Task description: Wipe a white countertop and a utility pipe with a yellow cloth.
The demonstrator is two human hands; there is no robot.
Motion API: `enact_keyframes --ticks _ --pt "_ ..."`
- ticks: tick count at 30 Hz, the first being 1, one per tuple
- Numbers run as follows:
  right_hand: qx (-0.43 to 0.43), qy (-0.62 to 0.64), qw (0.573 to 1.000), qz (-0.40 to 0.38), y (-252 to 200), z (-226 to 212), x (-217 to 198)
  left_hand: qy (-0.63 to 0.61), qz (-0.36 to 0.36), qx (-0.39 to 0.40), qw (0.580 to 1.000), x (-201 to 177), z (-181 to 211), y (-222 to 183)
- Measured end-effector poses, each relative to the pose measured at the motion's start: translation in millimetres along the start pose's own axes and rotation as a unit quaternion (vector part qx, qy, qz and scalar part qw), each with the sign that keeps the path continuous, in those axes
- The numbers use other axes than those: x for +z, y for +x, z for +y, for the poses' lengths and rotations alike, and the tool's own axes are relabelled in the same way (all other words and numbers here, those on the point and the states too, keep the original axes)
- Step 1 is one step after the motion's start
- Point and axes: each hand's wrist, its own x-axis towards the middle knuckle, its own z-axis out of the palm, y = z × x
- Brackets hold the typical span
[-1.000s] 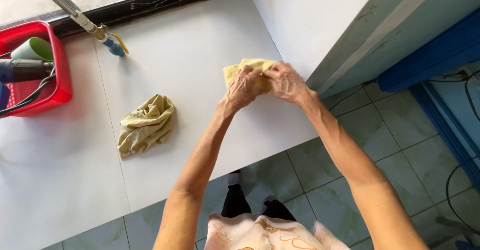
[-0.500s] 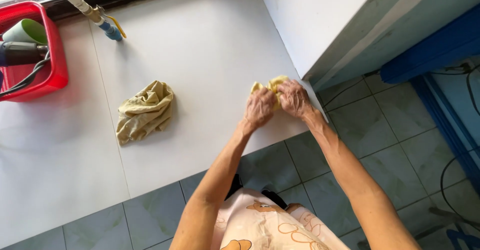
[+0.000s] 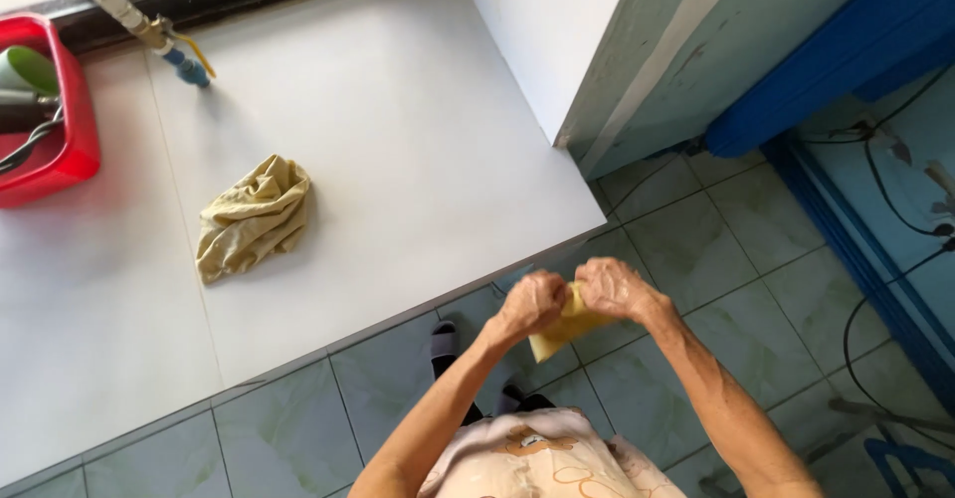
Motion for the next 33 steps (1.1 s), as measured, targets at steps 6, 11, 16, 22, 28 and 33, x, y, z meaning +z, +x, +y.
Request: enact_keyframes --ticks 6,11,16,22,28,33 --pt "-0.063 -0.011 0.968 0.243 28 -40 -118 0.008 0.157 0.107 0.982 -120 91 79" --pt "-0.072 0.001 0.955 0.288 113 8 -98 0.085 0.170 0.119 0.974 -126 36 147" --pt "-0.051 0.041 0.955 0.289 155 31 -44 0.118 0.169 0.122 0.971 -106 -19 163" --pt "-0.054 0.003 0.946 0.319 122 11 -29 0.081 0.165 0.079 0.980 -98 -6 131" --pt "-0.035 0.024 0.958 0.284 40 -34 -19 0.069 0.137 0.067 0.986 -91 40 43" --pt "-0.045 0.080 0.995 -0.029 0 -46 11 -0.008 -0.147 -0.007 0.989 -30 -22 -47"
